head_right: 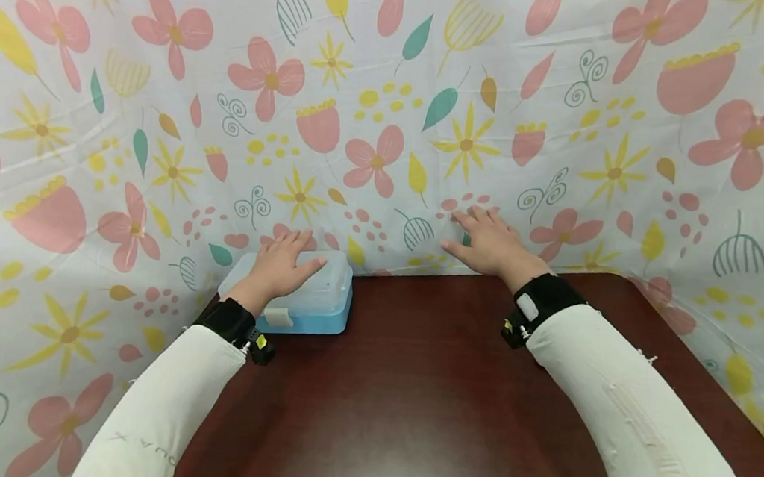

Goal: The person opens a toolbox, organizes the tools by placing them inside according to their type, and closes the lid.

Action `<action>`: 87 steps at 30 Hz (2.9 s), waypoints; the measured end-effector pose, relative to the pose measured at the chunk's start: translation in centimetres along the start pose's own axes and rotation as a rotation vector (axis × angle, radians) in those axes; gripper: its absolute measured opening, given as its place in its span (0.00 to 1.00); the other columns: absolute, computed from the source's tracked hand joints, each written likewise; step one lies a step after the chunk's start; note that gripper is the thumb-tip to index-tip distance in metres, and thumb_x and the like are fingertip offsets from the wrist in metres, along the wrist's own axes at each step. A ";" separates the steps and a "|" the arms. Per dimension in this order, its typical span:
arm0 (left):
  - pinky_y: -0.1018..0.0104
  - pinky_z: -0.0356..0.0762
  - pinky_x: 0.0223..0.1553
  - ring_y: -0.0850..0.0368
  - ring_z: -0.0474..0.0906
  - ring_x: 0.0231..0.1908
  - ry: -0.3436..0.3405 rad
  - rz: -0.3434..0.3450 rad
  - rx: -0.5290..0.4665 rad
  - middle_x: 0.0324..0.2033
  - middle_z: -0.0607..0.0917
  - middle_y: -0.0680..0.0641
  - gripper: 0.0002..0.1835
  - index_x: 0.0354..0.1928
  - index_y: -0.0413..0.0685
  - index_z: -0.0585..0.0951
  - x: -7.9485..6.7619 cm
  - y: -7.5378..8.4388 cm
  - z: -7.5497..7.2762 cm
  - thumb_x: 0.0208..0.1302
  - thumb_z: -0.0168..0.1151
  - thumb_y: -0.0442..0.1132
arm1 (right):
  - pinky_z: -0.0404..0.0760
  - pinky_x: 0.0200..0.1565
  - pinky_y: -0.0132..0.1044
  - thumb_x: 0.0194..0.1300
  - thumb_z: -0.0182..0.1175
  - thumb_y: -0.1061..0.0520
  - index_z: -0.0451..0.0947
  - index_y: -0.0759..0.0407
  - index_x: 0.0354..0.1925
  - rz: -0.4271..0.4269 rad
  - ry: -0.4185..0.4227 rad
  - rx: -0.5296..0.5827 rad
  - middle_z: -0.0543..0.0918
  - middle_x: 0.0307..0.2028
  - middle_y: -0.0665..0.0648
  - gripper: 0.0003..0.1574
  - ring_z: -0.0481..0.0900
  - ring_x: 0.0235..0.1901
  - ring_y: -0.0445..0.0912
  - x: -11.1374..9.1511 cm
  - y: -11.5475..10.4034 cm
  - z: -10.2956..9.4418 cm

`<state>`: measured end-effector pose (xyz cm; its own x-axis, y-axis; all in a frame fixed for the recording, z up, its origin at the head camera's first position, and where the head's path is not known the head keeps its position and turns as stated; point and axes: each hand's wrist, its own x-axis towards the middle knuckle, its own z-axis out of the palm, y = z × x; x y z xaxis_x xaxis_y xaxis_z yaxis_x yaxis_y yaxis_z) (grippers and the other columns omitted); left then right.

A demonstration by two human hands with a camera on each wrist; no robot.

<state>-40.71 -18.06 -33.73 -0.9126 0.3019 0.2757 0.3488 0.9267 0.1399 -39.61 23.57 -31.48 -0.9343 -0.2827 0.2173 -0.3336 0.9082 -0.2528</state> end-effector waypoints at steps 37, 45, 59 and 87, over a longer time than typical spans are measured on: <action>0.33 0.59 0.72 0.39 0.61 0.76 0.188 -0.131 -0.203 0.76 0.67 0.43 0.44 0.79 0.55 0.63 -7.4 -8.5 3.0 0.66 0.63 0.64 | 0.53 0.78 0.60 0.73 0.58 0.34 0.50 0.52 0.82 -0.163 -0.037 0.439 0.53 0.82 0.60 0.52 0.47 0.82 0.58 1.3 -8.4 9.7; 0.34 0.54 0.75 0.35 0.53 0.79 0.238 -0.164 -0.391 0.79 0.60 0.38 0.49 0.81 0.50 0.58 -8.9 -11.5 3.4 0.66 0.66 0.62 | 0.59 0.77 0.56 0.69 0.61 0.31 0.44 0.48 0.83 -0.143 -0.084 0.600 0.51 0.82 0.55 0.59 0.54 0.81 0.53 2.3 -11.5 13.1; 0.35 0.52 0.77 0.36 0.48 0.81 0.183 -0.303 -0.598 0.82 0.51 0.41 0.57 0.84 0.55 0.46 -10.2 -12.5 5.0 0.63 0.70 0.62 | 0.56 0.78 0.55 0.68 0.64 0.35 0.39 0.46 0.84 -0.110 -0.128 0.697 0.48 0.83 0.53 0.62 0.48 0.82 0.51 2.3 -13.9 17.8; 0.41 0.49 0.79 0.43 0.47 0.82 0.223 -0.411 -0.781 0.83 0.52 0.48 0.57 0.84 0.63 0.44 -10.1 -13.6 7.7 0.64 0.71 0.56 | 0.63 0.76 0.54 0.75 0.54 0.33 0.35 0.50 0.84 -0.004 -0.173 0.672 0.52 0.82 0.59 0.57 0.58 0.79 0.55 2.9 -15.8 20.0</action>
<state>-37.92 -31.96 -45.75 -0.9629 -0.1440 0.2281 0.1247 0.5123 0.8497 -39.55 2.22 -45.68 -0.9210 -0.3813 0.0804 -0.2907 0.5349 -0.7933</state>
